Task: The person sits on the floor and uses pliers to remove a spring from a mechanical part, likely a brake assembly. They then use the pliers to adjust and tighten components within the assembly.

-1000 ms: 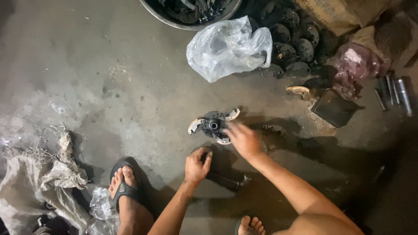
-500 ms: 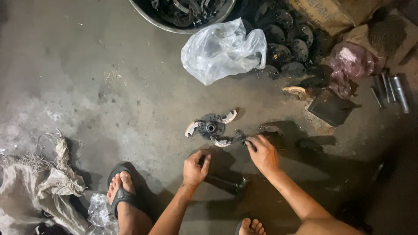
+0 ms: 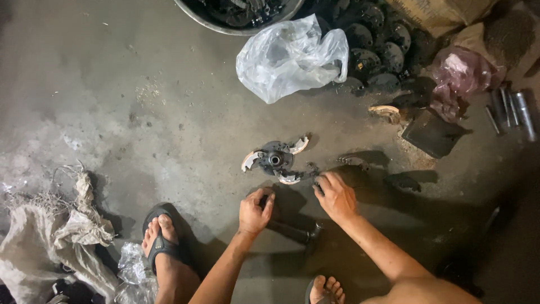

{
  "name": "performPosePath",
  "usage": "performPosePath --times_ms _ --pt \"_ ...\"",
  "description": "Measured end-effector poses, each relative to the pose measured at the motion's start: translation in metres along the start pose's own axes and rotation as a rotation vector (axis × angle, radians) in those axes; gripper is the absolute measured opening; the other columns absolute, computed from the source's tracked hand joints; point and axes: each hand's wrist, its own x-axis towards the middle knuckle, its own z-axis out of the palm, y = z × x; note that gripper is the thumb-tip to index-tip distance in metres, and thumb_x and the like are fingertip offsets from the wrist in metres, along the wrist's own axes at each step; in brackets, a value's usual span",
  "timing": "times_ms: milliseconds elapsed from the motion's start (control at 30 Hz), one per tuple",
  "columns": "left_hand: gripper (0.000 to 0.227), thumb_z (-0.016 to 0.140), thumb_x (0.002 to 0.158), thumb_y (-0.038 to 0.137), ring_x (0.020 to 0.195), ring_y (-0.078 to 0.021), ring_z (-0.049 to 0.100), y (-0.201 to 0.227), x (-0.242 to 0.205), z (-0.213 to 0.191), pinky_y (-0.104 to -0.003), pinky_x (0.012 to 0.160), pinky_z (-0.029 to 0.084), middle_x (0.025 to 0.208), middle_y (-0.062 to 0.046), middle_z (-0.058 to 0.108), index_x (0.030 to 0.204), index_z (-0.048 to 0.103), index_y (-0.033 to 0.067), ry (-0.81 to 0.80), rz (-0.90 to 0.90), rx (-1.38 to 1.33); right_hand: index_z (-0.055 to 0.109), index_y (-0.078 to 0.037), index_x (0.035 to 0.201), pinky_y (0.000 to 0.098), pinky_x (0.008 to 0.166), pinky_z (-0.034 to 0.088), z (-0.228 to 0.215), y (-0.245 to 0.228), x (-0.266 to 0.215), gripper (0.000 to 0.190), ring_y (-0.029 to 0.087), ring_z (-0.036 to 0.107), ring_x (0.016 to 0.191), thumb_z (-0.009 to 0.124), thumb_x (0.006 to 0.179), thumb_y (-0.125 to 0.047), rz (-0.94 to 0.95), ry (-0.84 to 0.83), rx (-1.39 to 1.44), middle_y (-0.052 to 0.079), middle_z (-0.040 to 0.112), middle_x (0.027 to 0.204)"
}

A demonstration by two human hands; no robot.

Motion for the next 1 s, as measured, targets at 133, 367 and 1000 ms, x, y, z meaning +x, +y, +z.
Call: performPosePath --times_ms 133,367,1000 --pt "0.018 0.074 0.090 0.020 0.083 -0.0416 0.069 -0.002 -0.002 0.001 -0.045 0.071 0.055 0.086 -0.019 0.071 0.089 0.068 0.0026 -0.012 -0.060 0.035 0.070 -0.007 0.100 0.0398 0.079 0.059 -0.013 -0.003 0.001 0.023 0.029 0.069 0.098 0.078 0.082 -0.019 -0.135 0.094 -0.016 0.007 0.067 0.106" --pt "0.017 0.076 0.090 0.017 0.081 -0.0315 0.072 0.047 0.004 -0.004 -0.038 0.075 0.056 0.087 -0.017 0.073 0.091 0.072 0.0012 0.062 0.004 -0.140 0.068 -0.005 0.102 0.0355 0.085 0.060 -0.025 -0.002 -0.015 0.023 0.024 0.071 0.099 0.080 0.086 -0.016 -0.136 0.254 0.399 0.010 0.071 0.107" --pt "0.021 0.081 0.088 0.009 0.087 -0.0090 0.067 0.097 0.016 0.013 -0.027 0.080 0.056 0.097 -0.003 0.076 0.105 0.077 -0.0013 -0.215 -0.484 -1.100 0.070 -0.005 0.105 0.0365 0.088 0.057 -0.063 -0.061 -0.008 0.023 0.027 0.070 0.100 0.077 0.083 -0.002 -0.129 0.285 0.581 0.011 0.070 0.108"
